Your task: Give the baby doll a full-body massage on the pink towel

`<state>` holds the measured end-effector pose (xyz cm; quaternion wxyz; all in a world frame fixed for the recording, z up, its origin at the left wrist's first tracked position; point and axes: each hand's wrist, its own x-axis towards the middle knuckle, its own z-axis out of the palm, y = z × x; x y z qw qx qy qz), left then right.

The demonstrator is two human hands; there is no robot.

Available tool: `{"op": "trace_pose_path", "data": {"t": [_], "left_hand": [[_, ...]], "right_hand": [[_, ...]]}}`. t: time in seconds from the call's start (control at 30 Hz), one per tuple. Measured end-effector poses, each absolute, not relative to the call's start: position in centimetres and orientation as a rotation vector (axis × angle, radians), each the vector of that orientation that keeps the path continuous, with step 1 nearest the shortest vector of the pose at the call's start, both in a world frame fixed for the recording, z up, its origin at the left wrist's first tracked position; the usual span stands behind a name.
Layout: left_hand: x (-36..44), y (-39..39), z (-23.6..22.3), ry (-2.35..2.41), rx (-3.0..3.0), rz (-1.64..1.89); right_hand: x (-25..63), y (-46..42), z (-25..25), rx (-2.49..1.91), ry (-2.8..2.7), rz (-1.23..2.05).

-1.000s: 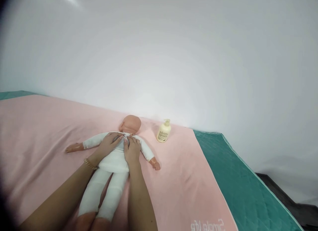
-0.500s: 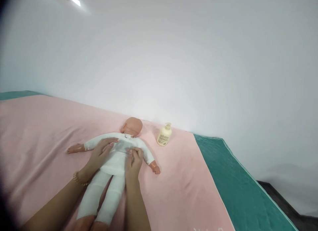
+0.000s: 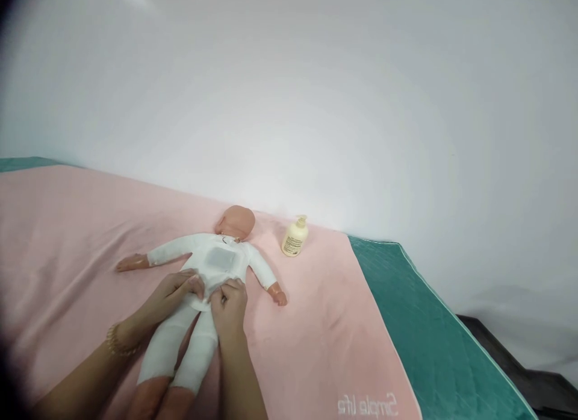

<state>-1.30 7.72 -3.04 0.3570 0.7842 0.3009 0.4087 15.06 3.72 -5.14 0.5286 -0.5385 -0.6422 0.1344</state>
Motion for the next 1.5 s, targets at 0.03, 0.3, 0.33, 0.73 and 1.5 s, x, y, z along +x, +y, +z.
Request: {"op": "trace_pose_path", "data": {"t": [0.03, 0.3, 0.33, 0.73, 1.5], "left_hand": [[-1.3, 7.8, -2.9, 0.786, 2.011, 1.035], [-1.4, 7.6, -3.6, 0.874, 1.937, 1.178], [-1.5, 7.6, -3.8, 0.888, 1.912, 1.217], [-1.3, 8.0, -3.5, 1.022, 2.036, 1.117], [-1.2, 8.0, -3.9, 1.031, 2.061, 1.268]], "right_hand": [[15.0, 3.8, -5.2, -1.3, -1.537, 0.341], [15.0, 3.4, -4.7, -1.284, -1.474, 0.305], [15.0, 3.4, -4.6, -1.27, -1.453, 0.297], [15.2, 4.1, -4.8, -1.311, -1.434, 0.375], [14.9, 3.7, -4.6, -1.271, -1.4, 0.273]]}}
